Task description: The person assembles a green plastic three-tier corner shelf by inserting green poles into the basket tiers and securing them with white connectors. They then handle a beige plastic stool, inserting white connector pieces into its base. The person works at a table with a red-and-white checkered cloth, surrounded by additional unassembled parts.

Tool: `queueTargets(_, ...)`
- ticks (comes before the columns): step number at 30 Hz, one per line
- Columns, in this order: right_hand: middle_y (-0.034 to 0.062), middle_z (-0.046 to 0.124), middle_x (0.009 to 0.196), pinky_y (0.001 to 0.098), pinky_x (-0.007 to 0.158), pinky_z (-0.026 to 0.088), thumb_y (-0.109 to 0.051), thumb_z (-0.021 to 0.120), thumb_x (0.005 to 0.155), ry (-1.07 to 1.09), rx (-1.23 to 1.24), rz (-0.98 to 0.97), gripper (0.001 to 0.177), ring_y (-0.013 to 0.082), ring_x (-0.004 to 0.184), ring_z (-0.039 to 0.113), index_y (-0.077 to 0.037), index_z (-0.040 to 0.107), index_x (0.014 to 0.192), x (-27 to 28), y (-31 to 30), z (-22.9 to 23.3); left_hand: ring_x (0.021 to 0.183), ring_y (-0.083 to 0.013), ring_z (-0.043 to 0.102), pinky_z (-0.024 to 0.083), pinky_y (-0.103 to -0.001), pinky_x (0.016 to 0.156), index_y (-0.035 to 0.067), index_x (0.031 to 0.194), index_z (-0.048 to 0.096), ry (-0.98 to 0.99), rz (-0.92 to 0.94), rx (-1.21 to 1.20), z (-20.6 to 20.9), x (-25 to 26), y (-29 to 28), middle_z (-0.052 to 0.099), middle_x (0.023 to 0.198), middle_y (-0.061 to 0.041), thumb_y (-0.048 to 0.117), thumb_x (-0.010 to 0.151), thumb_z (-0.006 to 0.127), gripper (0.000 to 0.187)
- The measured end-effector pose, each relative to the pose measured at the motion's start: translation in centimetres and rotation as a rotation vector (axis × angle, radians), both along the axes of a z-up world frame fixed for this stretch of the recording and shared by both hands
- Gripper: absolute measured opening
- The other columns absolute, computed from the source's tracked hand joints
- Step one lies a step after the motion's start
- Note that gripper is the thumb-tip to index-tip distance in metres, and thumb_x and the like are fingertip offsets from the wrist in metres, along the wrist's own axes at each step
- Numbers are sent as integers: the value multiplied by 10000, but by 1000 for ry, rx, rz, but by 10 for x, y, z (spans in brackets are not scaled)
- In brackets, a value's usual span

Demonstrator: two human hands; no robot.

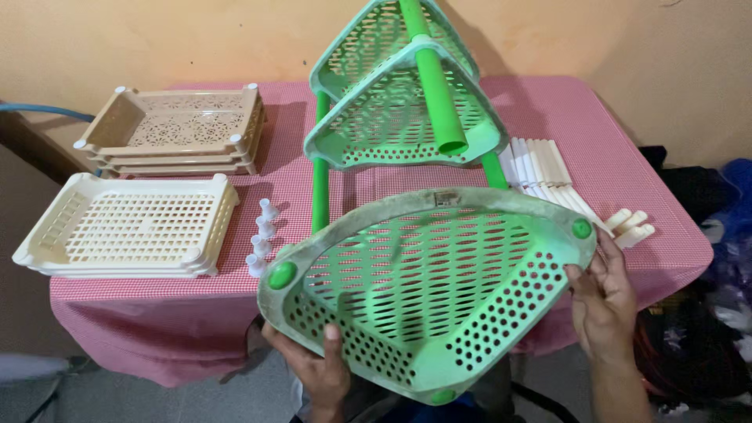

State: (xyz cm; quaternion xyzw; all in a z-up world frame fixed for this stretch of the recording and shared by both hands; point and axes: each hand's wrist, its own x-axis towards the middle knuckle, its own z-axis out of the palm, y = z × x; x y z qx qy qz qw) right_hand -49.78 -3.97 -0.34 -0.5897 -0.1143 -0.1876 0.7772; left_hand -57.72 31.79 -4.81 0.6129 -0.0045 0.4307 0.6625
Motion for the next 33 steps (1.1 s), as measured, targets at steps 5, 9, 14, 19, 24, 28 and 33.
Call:
queueTargets(5,191,577,1398,395,1077,494,61,619,933,-16,-56,-26,651,234,1283,582,-23,366,1527,-4,-1,-8,1332,-243,481,395,-410,1150,-35,1528,133,9,44,-79,-17,21,13,422,1461,-194,145,983,671,787)
queueTargets(9,193,622,1319,415,973,541,49,626,920,19,-45,-28,616,256,1169,637,-65,377,1472,2,-6,-19,1357,-235,491,388,-395,1171,-12,1533,108,-61,14,-127,-26,31,13,420,1494,-209,106,1006,636,756)
queueTargets(14,196,611,1347,396,1062,487,42,648,926,120,-347,-97,570,268,1318,579,-19,417,1444,11,-12,-27,1306,-276,557,474,-411,1142,27,1468,334,-196,23,18,2,35,11,509,1422,-231,143,1033,649,550)
queueTargets(19,180,517,1528,424,1105,479,-25,738,867,-86,-591,-275,684,290,1454,483,-16,387,1454,8,6,-8,1239,-371,644,566,-444,1070,207,1406,476,-435,-160,372,79,38,13,546,1454,-264,158,1048,627,391)
queueTargets(24,223,427,1580,459,1195,442,-150,816,768,-328,-903,-419,904,341,1475,449,-41,347,1533,-16,30,31,1195,-393,658,572,-450,967,227,1382,523,-423,-258,801,152,38,17,570,1390,-261,176,878,826,590)
queueTargets(28,189,403,1607,468,1254,371,-337,769,856,-646,-950,-592,931,357,1504,424,-101,254,1595,-28,53,55,1216,-368,673,557,-464,939,260,1434,541,-393,-289,1011,193,36,11,606,1411,-229,80,814,775,687)
queueTargets(33,170,357,1629,471,1234,427,-321,740,949,-875,-861,-643,833,367,1491,432,-155,247,1600,-41,72,89,1288,-366,646,544,-457,1044,230,1517,478,-373,-305,1170,237,31,-5,544,1522,-225,116,916,703,651)
